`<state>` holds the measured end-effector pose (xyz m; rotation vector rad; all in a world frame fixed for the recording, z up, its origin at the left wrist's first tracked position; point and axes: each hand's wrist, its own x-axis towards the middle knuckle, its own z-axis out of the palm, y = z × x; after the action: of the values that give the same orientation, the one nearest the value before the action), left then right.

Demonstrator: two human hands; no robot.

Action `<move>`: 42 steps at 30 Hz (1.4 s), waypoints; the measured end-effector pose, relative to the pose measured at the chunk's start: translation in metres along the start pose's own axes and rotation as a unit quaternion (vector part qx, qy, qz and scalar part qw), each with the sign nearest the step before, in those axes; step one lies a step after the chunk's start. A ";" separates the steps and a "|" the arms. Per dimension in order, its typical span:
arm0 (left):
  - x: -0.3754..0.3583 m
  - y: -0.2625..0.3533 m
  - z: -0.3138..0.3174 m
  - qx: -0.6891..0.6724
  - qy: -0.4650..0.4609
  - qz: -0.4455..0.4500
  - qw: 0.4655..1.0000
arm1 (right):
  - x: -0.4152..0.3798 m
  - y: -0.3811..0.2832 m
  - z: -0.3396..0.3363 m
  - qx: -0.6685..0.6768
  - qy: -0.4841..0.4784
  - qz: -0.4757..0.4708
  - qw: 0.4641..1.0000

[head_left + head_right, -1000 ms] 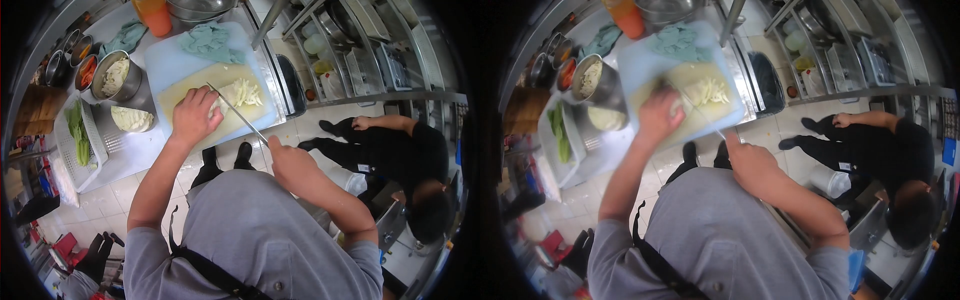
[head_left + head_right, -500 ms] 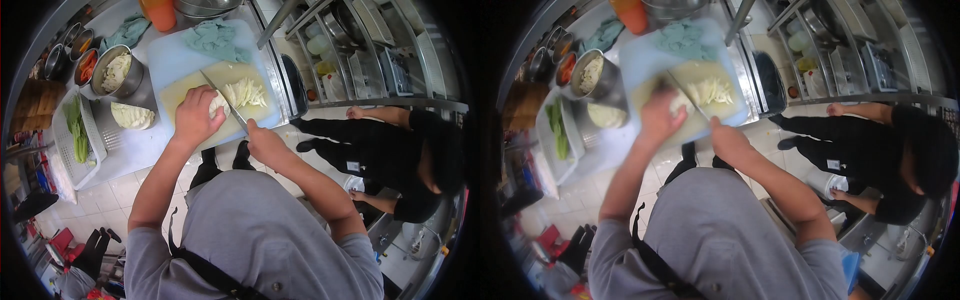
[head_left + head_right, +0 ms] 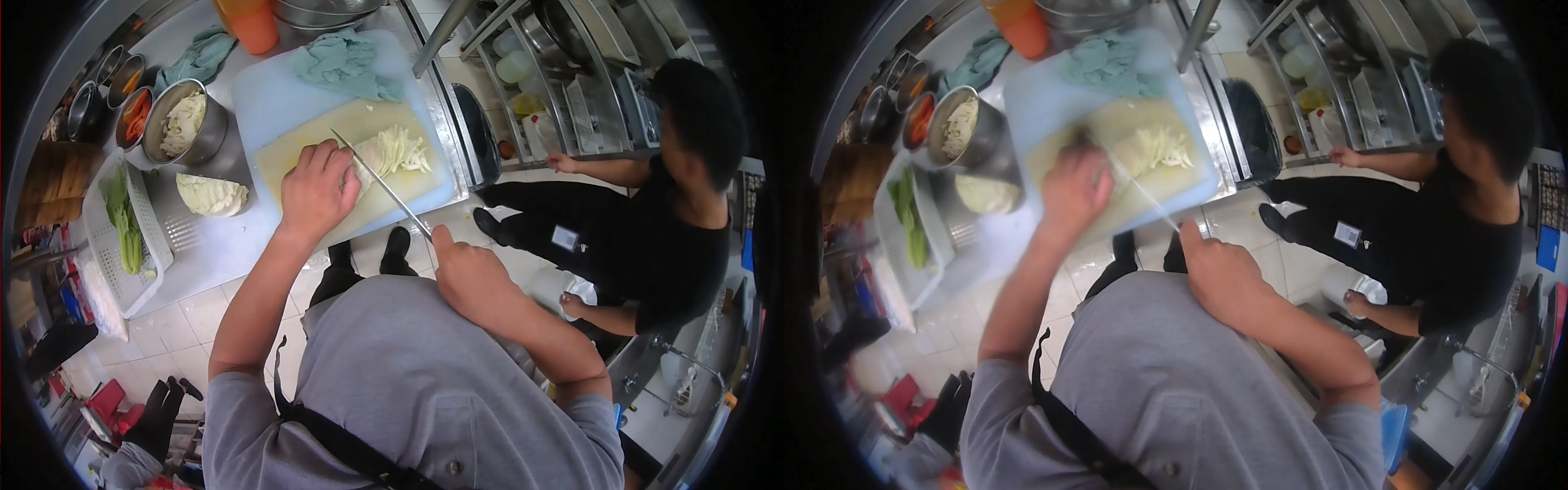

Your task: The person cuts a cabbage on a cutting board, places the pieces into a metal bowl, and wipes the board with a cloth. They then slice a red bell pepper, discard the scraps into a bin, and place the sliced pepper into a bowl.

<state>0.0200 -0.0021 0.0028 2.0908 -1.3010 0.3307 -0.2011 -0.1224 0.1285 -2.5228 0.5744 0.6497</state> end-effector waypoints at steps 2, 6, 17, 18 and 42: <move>0.000 0.000 0.000 0.004 -0.003 -0.001 1.000 | -0.006 -0.005 -0.010 0.005 -0.022 0.017 1.000; 0.001 0.000 0.000 -0.002 0.009 0.004 1.000 | 0.008 -0.003 0.002 0.035 -0.038 0.007 0.999; -0.010 -0.003 0.008 -0.046 0.027 -0.034 0.998 | 0.086 0.020 0.062 0.071 0.017 -0.004 0.997; -0.013 -0.002 0.007 -0.075 0.040 -0.064 0.994 | 0.087 0.022 0.062 0.089 0.020 0.006 0.996; -0.008 -0.002 0.004 -0.105 0.026 -0.083 0.991 | 0.039 0.001 0.028 0.043 0.005 -0.031 0.999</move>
<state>0.0173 0.0013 -0.0052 1.9813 -1.0733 0.1667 -0.1802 -0.1185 0.0855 -2.4542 0.5137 0.5768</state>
